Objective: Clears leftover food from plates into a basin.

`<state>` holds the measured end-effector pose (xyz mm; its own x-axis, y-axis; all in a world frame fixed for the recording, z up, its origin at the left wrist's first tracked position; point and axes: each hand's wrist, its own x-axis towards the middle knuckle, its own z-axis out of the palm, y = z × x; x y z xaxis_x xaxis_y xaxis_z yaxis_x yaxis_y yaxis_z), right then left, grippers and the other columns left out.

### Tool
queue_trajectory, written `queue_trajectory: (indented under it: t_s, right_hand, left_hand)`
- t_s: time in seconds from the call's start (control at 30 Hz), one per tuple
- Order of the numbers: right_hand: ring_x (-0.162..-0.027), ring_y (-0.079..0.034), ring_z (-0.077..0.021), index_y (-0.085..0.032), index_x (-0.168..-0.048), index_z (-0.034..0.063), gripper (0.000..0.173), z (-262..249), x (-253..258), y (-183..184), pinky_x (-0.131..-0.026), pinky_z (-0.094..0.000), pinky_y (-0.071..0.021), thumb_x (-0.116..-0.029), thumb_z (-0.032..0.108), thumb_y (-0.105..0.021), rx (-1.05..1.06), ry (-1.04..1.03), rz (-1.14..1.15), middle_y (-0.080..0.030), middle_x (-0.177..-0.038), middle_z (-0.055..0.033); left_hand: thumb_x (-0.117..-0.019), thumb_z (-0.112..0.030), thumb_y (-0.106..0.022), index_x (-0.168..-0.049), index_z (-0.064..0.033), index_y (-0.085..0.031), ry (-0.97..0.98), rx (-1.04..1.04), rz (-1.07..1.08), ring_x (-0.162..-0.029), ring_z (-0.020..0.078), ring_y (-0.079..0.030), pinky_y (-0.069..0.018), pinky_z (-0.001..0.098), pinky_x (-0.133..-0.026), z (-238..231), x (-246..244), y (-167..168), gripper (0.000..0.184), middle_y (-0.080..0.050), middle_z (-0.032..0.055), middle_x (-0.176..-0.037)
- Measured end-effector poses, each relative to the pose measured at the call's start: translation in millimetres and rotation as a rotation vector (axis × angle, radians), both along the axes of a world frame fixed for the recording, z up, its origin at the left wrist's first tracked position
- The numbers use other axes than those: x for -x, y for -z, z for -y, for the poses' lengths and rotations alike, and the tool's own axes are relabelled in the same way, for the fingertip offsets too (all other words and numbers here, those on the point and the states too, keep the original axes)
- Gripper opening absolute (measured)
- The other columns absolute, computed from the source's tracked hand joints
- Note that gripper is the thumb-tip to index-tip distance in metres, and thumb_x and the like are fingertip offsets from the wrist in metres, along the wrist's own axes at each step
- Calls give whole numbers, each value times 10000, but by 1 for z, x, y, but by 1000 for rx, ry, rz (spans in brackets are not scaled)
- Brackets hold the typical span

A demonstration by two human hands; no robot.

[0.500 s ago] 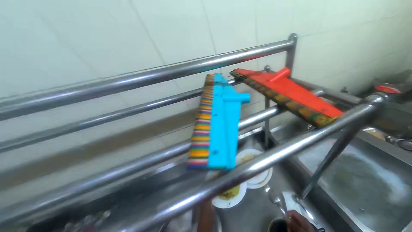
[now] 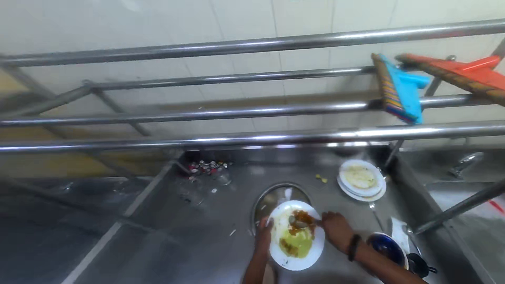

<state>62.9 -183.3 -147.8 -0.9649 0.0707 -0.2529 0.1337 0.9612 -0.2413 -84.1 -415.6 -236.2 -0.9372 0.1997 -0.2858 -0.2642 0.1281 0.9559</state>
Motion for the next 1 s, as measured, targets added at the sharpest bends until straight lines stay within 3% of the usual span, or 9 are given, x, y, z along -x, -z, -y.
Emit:
queue_trajectory:
  t_s: [0.33,0.5,0.63,1.0]
  right_hand:
    - [-1206,-596,-407,-647,-1362,153,451,39,23,-8,-975,-581,-477,-967,-7,-499,-114,18,10,-641,-1271,-211]
    - [-1198,-604,-409,-653,-1367,160,457,41,21,-6,-978,-592,-480,-964,-2,-510,-121,53,-49,-647,-1270,-213]
    - [-1180,-612,-393,-656,-1362,168,448,41,21,-2,-968,-577,-481,-971,7,-506,-150,71,-81,-655,-1248,-197]
    - [-1054,-651,-335,-654,-1380,267,506,31,15,36,-880,-537,-494,-949,30,-537,-220,89,-263,-687,-1142,-129]
  left_hand:
    - [-1054,-177,-572,-1259,-3,-619,13,-93,-21,-1055,254,-672,-577,441,-912,15,1,13,273,-659,197,-1194]
    - [-1033,-210,-608,-1255,-21,-650,35,-54,-40,-1198,315,-595,-514,495,-1006,9,2,20,294,-615,215,-1293]
    - [-1050,-192,-581,-1258,-12,-631,46,-68,-18,-1113,255,-647,-545,449,-961,4,-2,15,279,-654,185,-1229]
    - [-1046,-170,-583,-1247,-6,-639,13,-102,-4,-1129,249,-631,-538,434,-966,1,-11,18,265,-637,186,-1249]
